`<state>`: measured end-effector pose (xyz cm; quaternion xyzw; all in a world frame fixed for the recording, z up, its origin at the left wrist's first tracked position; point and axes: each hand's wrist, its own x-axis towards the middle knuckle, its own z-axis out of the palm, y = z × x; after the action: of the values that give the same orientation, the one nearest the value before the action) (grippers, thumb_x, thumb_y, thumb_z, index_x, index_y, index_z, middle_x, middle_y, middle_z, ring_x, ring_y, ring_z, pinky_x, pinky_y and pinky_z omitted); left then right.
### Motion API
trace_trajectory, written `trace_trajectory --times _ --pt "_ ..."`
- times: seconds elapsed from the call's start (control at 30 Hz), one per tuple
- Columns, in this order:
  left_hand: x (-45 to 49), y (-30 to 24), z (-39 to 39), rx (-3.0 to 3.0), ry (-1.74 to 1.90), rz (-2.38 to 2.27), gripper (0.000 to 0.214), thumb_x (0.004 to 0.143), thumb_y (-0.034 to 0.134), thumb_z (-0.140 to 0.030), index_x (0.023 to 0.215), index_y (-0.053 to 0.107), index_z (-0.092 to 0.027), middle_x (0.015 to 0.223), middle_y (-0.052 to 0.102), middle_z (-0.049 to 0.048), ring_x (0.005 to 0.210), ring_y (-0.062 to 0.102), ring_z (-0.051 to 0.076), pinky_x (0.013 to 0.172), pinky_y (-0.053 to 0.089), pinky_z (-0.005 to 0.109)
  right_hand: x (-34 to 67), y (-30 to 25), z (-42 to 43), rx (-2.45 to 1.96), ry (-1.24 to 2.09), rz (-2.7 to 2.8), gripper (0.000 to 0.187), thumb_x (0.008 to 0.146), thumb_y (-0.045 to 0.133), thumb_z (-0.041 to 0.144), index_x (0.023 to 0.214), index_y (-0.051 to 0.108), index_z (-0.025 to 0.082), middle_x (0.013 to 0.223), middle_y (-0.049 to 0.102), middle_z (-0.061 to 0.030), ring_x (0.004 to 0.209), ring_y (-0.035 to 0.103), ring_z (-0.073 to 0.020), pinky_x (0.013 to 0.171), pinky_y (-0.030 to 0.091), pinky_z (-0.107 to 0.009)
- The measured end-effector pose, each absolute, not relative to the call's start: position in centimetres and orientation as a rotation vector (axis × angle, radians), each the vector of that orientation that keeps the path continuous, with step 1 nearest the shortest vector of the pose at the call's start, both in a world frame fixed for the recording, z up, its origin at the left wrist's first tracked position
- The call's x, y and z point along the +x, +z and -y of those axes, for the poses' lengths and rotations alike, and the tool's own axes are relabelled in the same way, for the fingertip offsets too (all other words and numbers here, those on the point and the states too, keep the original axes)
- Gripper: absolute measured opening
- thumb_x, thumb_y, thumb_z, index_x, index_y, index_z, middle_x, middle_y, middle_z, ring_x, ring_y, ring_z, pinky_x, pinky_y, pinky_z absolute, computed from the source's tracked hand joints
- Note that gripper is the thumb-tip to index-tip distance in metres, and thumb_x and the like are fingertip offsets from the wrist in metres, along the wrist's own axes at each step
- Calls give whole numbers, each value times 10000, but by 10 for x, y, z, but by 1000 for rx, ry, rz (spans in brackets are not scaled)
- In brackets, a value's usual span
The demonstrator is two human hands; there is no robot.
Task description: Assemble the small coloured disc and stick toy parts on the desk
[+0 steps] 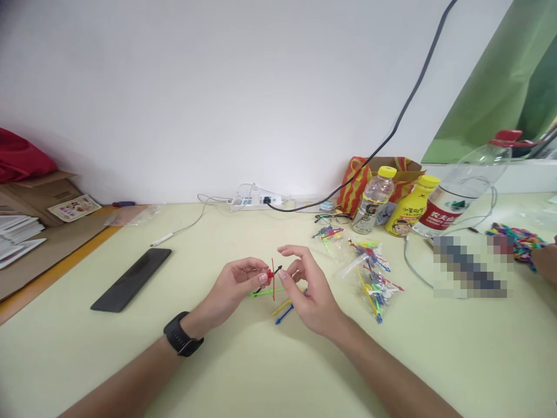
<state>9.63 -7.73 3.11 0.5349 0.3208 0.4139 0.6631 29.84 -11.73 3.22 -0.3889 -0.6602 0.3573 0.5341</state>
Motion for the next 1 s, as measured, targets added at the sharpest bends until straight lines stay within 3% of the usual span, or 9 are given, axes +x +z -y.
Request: trace_trajectory --times 0.13,0.2,0.27,0.33,0.4,0.47,0.53,0.73,1.0 --pt "96 32 77 1195 936 -720 235 817 859 -305 959 750 -153 932 747 60 829 677 139 803 546 250 293 28 118 -906 744 1585 543 1026 535 303 1498 273 365 1677 128 -113 1072 606 -191 856 583 -394" --pt "96 33 77 1190 941 -726 235 810 865 -302 952 752 -153 938 749 59 843 682 140 816 547 251 292 25 118 -909 675 1592 613 1017 555 316 1523 213 372 1692 35 -115 1179 564 -218 904 569 -415" --pt "96 33 76 1191 942 -734 238 806 868 -302 951 753 -152 926 750 58 833 681 137 804 545 244 294 23 118 -935 668 1578 581 1016 567 346 1501 248 343 1616 249 -148 1101 580 -212 842 560 -386" --pt "96 33 77 1198 942 -741 240 808 866 -303 952 751 -150 902 748 56 808 675 131 777 540 236 297 24 118 -978 800 1541 344 1047 511 395 1356 405 288 1203 594 -100 786 566 -162 636 495 -305" --pt "96 33 77 1206 941 -741 237 813 863 -306 950 748 -150 888 745 54 797 671 130 760 537 233 300 26 117 -1002 976 1486 200 1073 443 441 1080 501 250 718 497 31 545 376 -122 492 323 -259" --pt "96 33 77 1212 935 -732 236 816 860 -308 947 746 -149 890 743 55 807 673 135 763 540 239 301 28 116 -997 1078 1461 274 1071 447 462 916 474 238 584 311 82 501 258 -110 477 224 -261" --pt "96 33 78 1214 929 -725 235 816 860 -307 945 745 -148 888 740 56 812 671 137 771 542 244 300 29 114 -988 1087 1482 256 1047 516 445 909 478 233 572 306 90 515 282 -109 500 236 -260" --pt "95 32 77 1226 925 -713 233 813 861 -299 949 749 -146 903 738 63 829 669 144 795 548 262 294 26 110 -948 1051 1517 179 999 613 372 965 517 225 765 542 22 686 529 -138 606 394 -269" --pt "96 33 78 1229 909 -707 234 812 858 -306 947 751 -147 919 741 73 853 679 163 812 549 279 296 26 111 -993 1030 1541 155 1001 604 366 977 549 224 841 582 -8 710 551 -148 632 441 -286"
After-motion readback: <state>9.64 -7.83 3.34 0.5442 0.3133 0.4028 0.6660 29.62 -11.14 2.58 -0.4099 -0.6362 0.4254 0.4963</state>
